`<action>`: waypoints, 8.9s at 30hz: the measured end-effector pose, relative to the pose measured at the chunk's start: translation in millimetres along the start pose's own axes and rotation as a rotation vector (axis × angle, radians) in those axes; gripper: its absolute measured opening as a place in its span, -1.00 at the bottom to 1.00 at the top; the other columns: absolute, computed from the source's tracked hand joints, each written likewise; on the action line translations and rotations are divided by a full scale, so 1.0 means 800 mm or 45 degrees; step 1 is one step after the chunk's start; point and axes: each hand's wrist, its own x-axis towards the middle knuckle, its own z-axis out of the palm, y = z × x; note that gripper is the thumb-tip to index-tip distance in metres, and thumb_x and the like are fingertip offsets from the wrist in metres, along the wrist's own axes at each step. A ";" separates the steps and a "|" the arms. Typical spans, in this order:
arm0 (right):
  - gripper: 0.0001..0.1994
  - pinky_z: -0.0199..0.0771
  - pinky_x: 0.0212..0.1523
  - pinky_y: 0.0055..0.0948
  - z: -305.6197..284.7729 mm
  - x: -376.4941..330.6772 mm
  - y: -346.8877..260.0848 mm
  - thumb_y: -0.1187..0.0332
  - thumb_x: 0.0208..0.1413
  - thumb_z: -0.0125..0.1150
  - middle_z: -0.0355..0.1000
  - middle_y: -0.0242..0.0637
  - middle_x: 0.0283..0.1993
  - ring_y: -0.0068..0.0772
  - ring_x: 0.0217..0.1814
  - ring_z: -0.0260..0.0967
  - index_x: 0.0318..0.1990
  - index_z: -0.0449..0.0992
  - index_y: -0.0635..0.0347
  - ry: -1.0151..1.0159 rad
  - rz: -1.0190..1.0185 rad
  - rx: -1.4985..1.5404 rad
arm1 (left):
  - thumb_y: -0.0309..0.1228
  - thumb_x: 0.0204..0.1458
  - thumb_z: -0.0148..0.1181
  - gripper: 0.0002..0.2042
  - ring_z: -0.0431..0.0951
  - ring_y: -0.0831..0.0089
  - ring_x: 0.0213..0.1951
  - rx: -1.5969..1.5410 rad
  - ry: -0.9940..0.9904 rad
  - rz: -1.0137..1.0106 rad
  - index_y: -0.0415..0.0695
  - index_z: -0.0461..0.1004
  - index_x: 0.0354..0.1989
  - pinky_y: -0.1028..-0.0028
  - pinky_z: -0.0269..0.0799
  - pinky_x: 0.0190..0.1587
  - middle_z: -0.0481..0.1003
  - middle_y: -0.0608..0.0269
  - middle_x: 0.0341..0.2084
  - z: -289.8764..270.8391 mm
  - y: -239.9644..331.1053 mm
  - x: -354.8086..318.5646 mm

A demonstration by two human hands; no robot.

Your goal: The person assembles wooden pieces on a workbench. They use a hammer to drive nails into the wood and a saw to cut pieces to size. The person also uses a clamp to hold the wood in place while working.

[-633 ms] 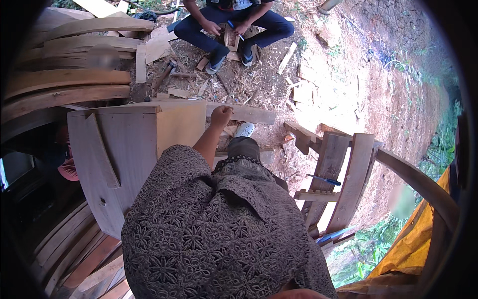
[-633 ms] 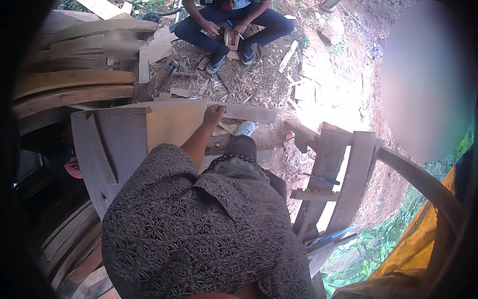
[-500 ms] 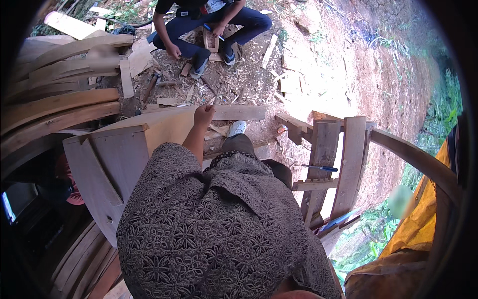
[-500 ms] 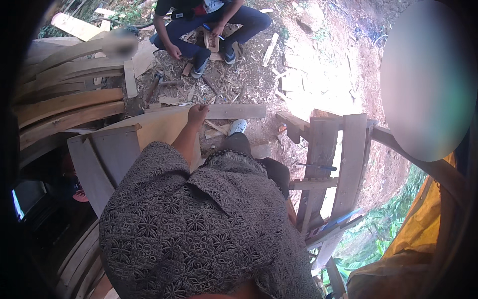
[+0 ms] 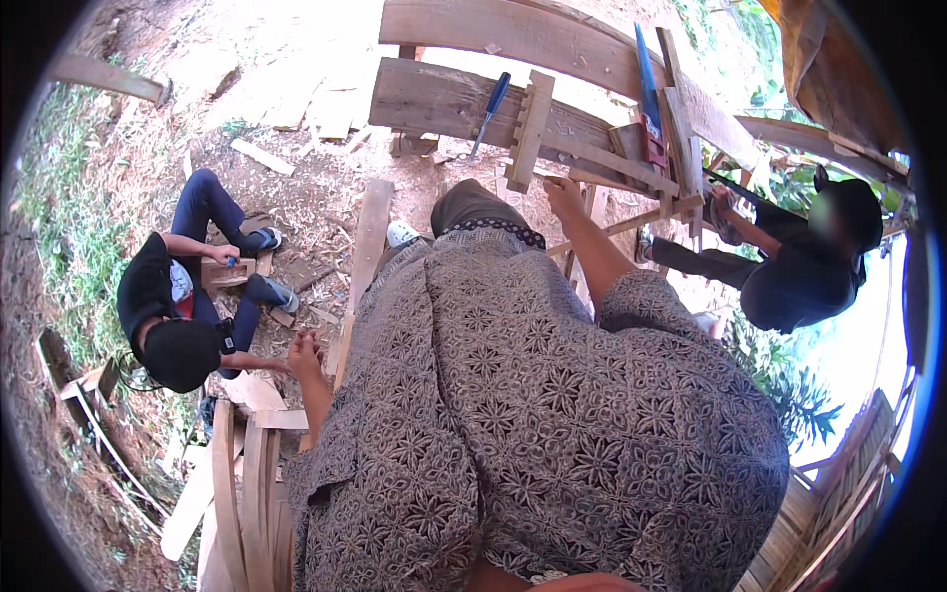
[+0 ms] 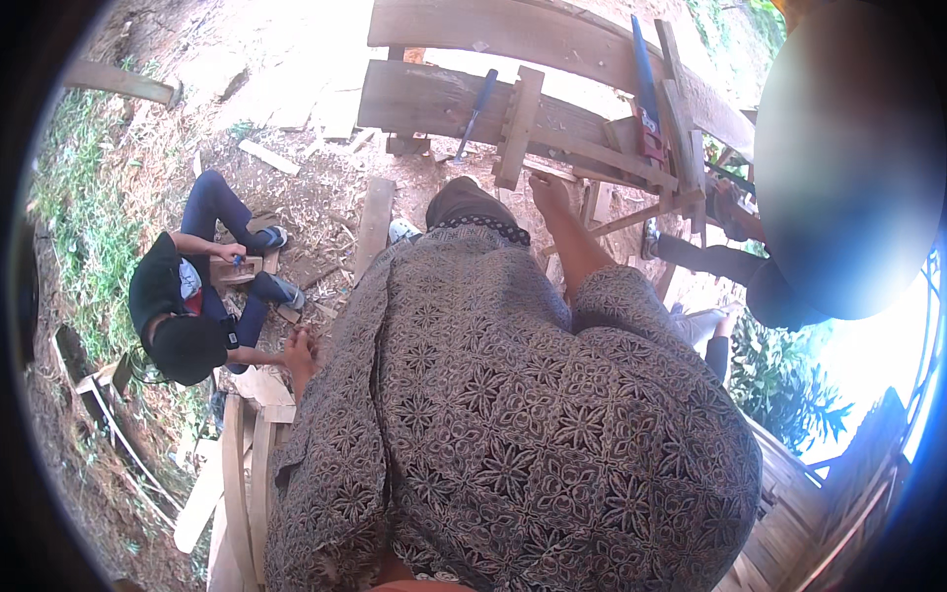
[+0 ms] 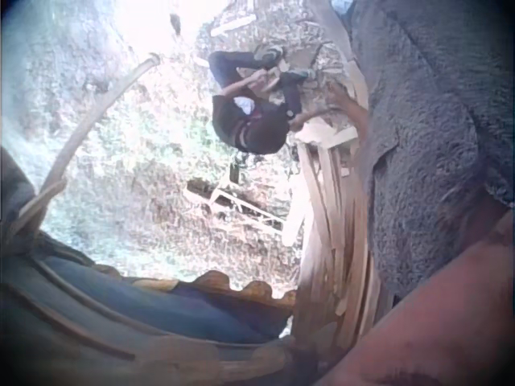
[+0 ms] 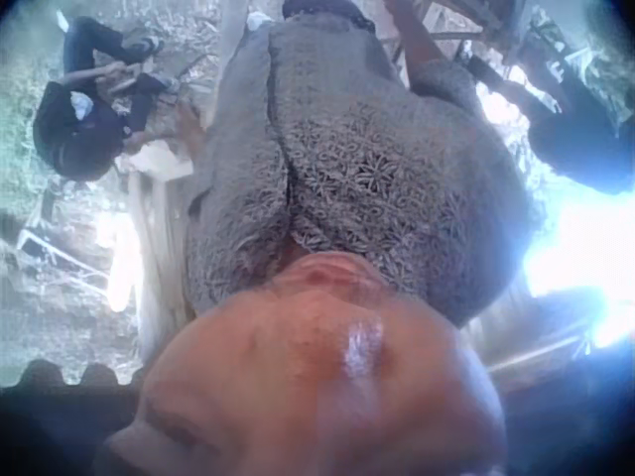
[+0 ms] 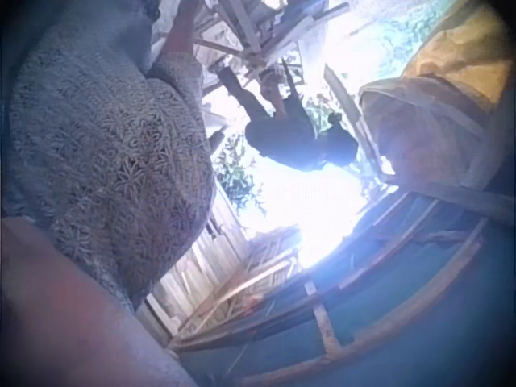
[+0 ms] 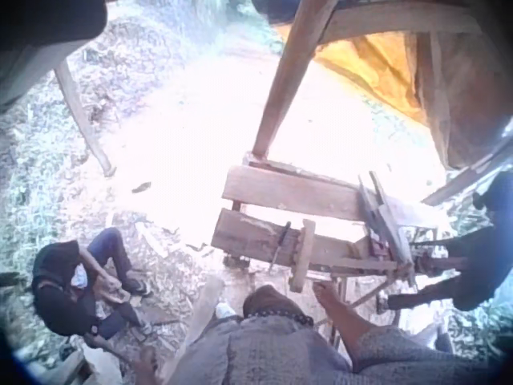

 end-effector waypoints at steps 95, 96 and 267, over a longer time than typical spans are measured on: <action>-0.59 0.56 -0.21 -0.38 0.193 -0.167 -0.181 0.00 0.17 0.32 0.64 -0.27 -0.31 -0.45 -0.25 0.58 -0.12 0.67 0.21 -1.129 -1.045 -0.130 | -0.37 0.17 0.38 -0.71 0.65 0.51 -0.16 0.472 -0.730 0.924 -0.19 0.53 0.00 0.52 0.57 -0.18 0.65 0.16 -0.21 0.264 0.171 -0.134; -0.62 0.56 -0.28 -0.43 0.191 -0.170 -0.181 0.07 0.16 0.35 0.64 -0.22 -0.31 -0.48 -0.30 0.58 -0.24 0.63 0.29 -1.082 -1.041 -0.117 | -0.38 0.17 0.38 -0.68 0.64 0.51 -0.12 0.465 -0.746 0.948 -0.18 0.51 0.04 0.52 0.57 -0.17 0.63 0.13 -0.15 0.264 0.166 -0.130; -0.59 0.38 -0.24 -0.40 -0.029 -0.216 -0.009 0.05 0.25 0.33 0.51 -0.32 -0.39 -0.57 -0.31 0.37 -0.09 0.63 0.30 -0.356 -0.704 0.038 | -0.21 0.03 0.39 -0.52 0.63 0.00 -0.07 1.551 -0.272 1.224 -0.25 0.28 -0.07 0.10 0.58 -0.05 0.54 -0.12 -0.10 0.399 0.280 -0.075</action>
